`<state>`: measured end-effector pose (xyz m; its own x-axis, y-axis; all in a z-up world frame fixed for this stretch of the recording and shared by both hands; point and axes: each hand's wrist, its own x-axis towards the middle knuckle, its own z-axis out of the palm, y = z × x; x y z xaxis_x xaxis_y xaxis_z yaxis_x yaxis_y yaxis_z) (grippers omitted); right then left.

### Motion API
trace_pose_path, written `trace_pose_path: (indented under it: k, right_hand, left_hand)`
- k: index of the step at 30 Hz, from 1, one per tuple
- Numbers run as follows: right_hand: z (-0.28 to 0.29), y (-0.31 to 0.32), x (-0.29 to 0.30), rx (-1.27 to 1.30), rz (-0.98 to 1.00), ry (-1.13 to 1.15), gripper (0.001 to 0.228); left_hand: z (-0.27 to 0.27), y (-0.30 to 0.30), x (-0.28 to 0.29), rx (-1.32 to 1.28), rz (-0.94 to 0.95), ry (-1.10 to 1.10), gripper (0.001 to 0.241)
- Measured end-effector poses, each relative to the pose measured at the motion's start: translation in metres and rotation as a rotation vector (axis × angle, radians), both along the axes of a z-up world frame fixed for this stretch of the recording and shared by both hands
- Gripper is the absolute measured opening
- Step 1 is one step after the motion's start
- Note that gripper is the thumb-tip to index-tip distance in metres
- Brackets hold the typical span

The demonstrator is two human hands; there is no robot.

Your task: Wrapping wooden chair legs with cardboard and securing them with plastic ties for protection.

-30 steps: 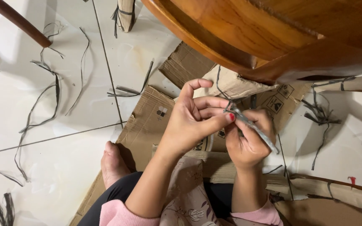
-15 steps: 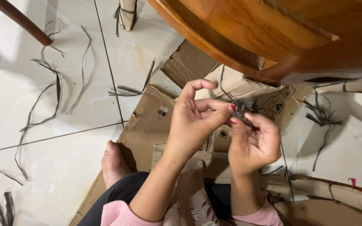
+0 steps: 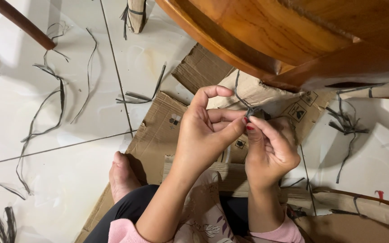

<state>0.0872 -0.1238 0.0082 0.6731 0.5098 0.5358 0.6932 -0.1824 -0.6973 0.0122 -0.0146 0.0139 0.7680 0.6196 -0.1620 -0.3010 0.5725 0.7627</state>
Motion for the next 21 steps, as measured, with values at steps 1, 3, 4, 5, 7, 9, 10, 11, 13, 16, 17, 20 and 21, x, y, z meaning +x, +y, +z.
trace_pose_path:
  k: [1, 3, 4, 5, 7, 9, 10, 11, 13, 16, 17, 20, 21]
  right_hand:
    - [-0.003, -0.001, 0.001, 0.0, -0.001, 0.0, 0.013]
    - [-0.008, -0.004, 0.003, -0.051, -0.034, -0.226, 0.018]
    - [-0.009, -0.003, 0.003, -0.051, -0.034, -0.226, 0.018]
    - [-0.01, -0.002, 0.003, -0.047, -0.04, -0.243, 0.021]
    - [-0.01, -0.002, 0.002, -0.044, -0.044, -0.261, 0.026]
    - [-0.009, -0.002, 0.003, -0.07, -0.04, -0.296, 0.026]
    - [-0.01, -0.002, 0.003, -0.07, -0.04, -0.296, 0.026]
    - [-0.011, -0.002, 0.004, -0.07, -0.045, -0.29, 0.024]
    - [-0.012, -0.002, 0.004, -0.071, -0.051, -0.284, 0.022]
    - [-0.014, -0.003, 0.005, -0.056, -0.036, -0.285, 0.024]
    - [-0.015, -0.003, 0.005, -0.05, -0.04, -0.296, 0.021]
    - [-0.014, -0.003, 0.005, -0.057, -0.058, -0.303, 0.017]
    - [-0.013, -0.003, 0.005, -0.072, -0.073, -0.297, 0.016]
  left_hand:
    - [0.001, 0.0, -0.001, 0.0, -0.001, 0.0, 0.048]
    - [0.002, -0.001, -0.002, 0.006, -0.001, -0.041, 0.048]
    - [0.005, -0.001, -0.003, 0.006, -0.002, -0.041, 0.048]
    - [0.007, -0.001, -0.005, 0.031, 0.009, -0.016, 0.047]
    - [0.016, 0.0, -0.007, 0.055, 0.021, 0.009, 0.046]
    - [0.027, 0.002, -0.01, 0.325, 0.083, 0.274, 0.043]
    - [0.028, 0.001, -0.01, 0.325, 0.083, 0.274, 0.043]
    - [0.029, 0.0, -0.01, 0.394, 0.113, 0.316, 0.044]
    - [0.032, -0.001, -0.011, 0.463, 0.142, 0.357, 0.045]
    - [0.038, -0.003, -0.012, 0.698, 0.19, 0.437, 0.045]
    - [0.04, -0.004, -0.012, 0.797, 0.216, 0.474, 0.043]
    - [0.042, -0.003, -0.013, 0.897, 0.225, 0.458, 0.044]
    - [0.042, -0.003, -0.014, 0.897, 0.208, 0.406, 0.045]
